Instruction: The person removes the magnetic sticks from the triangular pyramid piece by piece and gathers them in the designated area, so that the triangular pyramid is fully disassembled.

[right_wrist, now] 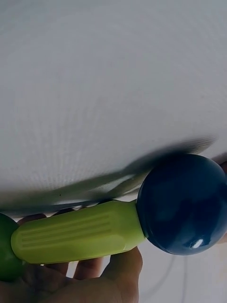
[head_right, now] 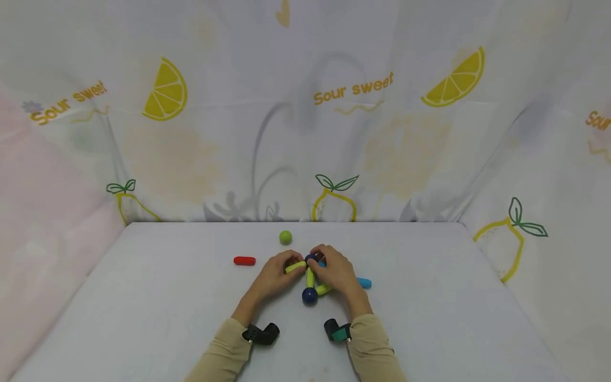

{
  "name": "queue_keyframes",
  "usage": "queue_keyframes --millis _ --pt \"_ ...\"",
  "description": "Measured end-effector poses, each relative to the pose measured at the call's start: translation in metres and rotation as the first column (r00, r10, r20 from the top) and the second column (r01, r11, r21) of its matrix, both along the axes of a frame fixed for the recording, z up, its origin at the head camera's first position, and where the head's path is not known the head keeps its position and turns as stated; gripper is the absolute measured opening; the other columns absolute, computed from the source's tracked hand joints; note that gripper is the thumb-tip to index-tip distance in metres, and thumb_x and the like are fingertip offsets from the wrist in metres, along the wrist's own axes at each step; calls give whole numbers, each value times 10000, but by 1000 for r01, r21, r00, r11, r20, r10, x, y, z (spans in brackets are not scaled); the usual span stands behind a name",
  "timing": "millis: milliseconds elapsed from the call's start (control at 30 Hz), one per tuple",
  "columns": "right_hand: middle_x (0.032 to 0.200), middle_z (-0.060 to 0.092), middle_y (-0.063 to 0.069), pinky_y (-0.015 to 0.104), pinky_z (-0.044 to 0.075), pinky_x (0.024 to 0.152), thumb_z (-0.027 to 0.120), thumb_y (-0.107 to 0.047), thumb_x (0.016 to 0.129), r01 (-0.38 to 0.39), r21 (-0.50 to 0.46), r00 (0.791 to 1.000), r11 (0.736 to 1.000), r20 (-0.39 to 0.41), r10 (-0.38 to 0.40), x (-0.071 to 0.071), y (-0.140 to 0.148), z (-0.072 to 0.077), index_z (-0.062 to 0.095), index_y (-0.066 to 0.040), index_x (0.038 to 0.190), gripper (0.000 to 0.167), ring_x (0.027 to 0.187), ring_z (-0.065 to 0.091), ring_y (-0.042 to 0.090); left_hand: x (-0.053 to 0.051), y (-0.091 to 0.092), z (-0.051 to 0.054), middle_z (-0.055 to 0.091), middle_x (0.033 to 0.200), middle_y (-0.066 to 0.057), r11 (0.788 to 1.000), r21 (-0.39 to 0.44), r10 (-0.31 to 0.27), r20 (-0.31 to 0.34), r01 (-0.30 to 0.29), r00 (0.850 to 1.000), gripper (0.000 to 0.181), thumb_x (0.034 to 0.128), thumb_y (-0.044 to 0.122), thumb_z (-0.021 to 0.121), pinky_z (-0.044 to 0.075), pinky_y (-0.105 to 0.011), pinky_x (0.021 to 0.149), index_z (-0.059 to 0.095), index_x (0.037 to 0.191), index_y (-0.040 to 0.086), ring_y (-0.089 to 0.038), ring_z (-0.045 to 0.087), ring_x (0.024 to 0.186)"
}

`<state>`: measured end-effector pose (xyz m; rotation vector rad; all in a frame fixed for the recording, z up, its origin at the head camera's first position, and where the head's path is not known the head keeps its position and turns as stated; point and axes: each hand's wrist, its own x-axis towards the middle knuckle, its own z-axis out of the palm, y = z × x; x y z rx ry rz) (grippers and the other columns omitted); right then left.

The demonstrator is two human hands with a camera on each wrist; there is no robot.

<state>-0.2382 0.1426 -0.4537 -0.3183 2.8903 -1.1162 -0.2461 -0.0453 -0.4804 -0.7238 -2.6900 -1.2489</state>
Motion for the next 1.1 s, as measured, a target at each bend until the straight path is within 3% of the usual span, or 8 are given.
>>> queue_keyframes --millis 233,500,667,867,1100 --pt "1026 642 7 405 475 830 599 -313 921 35 -20 999 999 -4 -35 1 0 1 608 -171 1146 266 946 598 180 1 -2 -2 678 951 33 999 -21 -37 -36 36 999 193 887 279 658 455 -288 804 661 1024 145 -110 588 871" --pt "1051 642 19 418 479 829 600 -313 918 42 -13 999 999 12 -42 1 -1 3 605 -171 1150 272 962 604 194 2 -2 -1 674 960 31 999 24 -23 22 23 999 202 867 253 686 451 -264 783 646 1037 149 -92 570 849" --pt "1062 641 21 420 483 822 605 -302 913 39 -6 999 999 23 -39 1 -2 2 601 -174 1157 276 967 604 194 4 -4 3 663 941 21 998 41 -42 60 40 997 208 861 234 696 449 -224 738 634 1034 137 -66 548 799" --pt "1068 636 20 426 471 830 601 -293 906 40 0 999 999 29 -40 0 -1 1 594 -184 1163 280 961 592 186 7 -10 12 656 960 37 996 46 -74 93 70 993 204 868 237 689 476 -244 777 645 1050 156 -75 570 838" --pt "1067 639 35 430 475 841 601 -287 901 27 2 999 1000 18 -27 0 0 2 602 -161 1169 297 959 599 196 6 -22 20 650 1019 46 993 -2 -117 30 117 993 198 871 252 682 490 -282 844 657 1053 178 -94 593 933"
